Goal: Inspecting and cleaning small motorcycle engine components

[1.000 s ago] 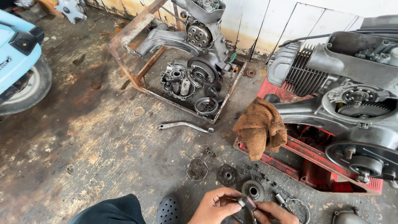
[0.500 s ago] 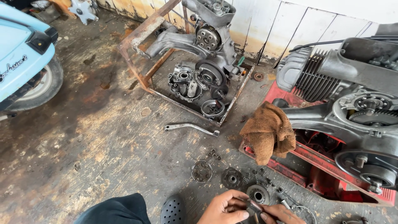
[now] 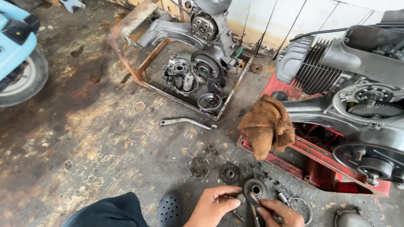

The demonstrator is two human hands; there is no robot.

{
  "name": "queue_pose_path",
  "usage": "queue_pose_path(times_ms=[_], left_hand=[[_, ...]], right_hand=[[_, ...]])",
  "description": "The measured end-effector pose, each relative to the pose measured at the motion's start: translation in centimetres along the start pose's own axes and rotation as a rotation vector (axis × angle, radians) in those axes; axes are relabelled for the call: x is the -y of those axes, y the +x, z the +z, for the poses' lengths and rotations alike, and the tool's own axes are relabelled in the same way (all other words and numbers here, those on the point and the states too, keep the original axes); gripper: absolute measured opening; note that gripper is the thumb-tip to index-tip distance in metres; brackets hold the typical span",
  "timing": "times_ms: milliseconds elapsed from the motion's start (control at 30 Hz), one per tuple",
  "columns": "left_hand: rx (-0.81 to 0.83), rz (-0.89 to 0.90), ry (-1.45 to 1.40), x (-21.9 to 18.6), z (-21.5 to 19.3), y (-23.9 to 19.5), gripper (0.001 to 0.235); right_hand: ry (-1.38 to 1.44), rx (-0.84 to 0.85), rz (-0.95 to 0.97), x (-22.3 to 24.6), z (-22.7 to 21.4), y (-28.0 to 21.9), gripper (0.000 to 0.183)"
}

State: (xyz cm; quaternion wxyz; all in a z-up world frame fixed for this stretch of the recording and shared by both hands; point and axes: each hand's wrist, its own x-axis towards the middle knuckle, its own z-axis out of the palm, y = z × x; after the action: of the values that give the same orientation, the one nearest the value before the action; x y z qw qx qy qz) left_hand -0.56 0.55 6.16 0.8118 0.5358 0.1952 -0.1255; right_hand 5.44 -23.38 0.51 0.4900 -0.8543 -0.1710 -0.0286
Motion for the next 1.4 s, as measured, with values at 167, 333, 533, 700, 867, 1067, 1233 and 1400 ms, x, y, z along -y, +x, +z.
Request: queue_pose_path(times_ms=[167,333,533,700,867,1067,1233,1400], left_hand=[[-0.012,-0.045,-0.113,1.6,0.0,0.7,0.038],[0.014,-0.119,-0.253,2.6,-0.2,1.6,0.038],[0.028,0.040,-0.179,3.5,-1.4,2.6,0.039],[-0.059,-0.058,-0.211,2.2,-1.0,2.0,0.037],[0.074,0.035,-0.240,6.6,-2.6,3.0,0.037],[0.190,0.072,-0.167,8.2,-4.2,4.5,0.037],[0.144,0.068,-0.107,7.4,-4.4,4.3,0.034],[0.149,0.045,-0.155,7.6,-4.7,4.3,0.033]], right_hand=[[0.021,0.118,-0.072,0.1,-0.2,-0.6,0.025],[-0.005,0.108,-0.136,1.4,-0.3,-0.4,0.026],[0.018,0.124,-0.111,3.6,-1.1,0.3,0.026],[-0.006,0.141,-0.076,5.5,-2.3,1.0,0.021],[-0.053,0.134,-0.263,6.1,-1.9,1.0,0.021],[-0.055,0.114,-0.341,8.2,-2.3,2.0,0.016],[-0.096,0.068,-0.179,7.6,-2.6,2.0,0.020],[-0.170,0.097,-0.170,6.2,-2.8,1.8,0.020]])
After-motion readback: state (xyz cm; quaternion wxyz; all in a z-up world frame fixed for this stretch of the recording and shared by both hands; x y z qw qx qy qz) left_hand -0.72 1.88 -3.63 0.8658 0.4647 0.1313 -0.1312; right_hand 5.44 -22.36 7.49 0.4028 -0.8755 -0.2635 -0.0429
